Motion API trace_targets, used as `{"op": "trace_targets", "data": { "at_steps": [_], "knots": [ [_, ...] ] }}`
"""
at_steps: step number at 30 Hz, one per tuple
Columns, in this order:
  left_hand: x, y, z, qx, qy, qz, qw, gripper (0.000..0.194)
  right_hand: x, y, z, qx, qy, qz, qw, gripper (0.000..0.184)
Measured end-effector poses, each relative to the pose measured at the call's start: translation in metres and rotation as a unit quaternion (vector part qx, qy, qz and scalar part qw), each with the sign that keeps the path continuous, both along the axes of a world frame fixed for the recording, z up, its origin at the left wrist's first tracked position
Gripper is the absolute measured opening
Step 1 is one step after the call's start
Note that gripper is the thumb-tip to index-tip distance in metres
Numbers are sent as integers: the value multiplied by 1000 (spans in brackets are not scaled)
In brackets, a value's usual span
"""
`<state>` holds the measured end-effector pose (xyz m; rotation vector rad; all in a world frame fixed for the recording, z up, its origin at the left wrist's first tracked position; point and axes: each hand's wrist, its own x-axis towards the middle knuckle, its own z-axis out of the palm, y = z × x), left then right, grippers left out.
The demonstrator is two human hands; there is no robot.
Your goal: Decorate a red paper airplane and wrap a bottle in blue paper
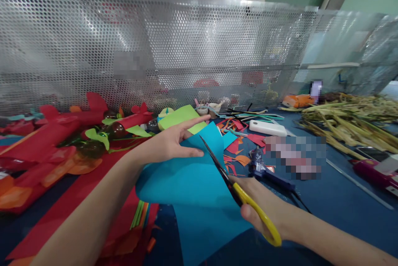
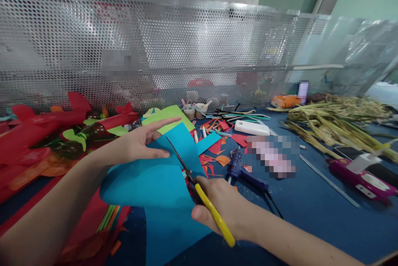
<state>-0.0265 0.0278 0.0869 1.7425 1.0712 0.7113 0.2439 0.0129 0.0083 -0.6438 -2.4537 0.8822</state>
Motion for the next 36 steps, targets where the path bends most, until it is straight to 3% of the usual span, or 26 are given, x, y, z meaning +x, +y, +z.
{"op": "trace_targets", "data": {
  "at_steps": [3, 6, 10, 22, 36],
  "knots": [
    [0, -3, 3, 80, 21, 10, 997, 94, -1, 0, 0, 0, 3, -6, 1000, 76],
    [1, -6, 5, 153, 67, 17, 986, 69, 0, -1, 0, 12, 10, -15, 1000, 80],
    [4, -7, 8, 144, 89, 21, 985, 50, 0, -1, 1, 7, 12, -11, 1000, 81],
    [5, -7, 10, 86, 85, 10, 993, 58, -4, 3, -11, -26, 46, -2, 999, 85],
    [6, -9, 11, 104, 98, 22, 990, 57, -5, -3, -11, -25, 37, -18, 999, 80]
  ]
}}
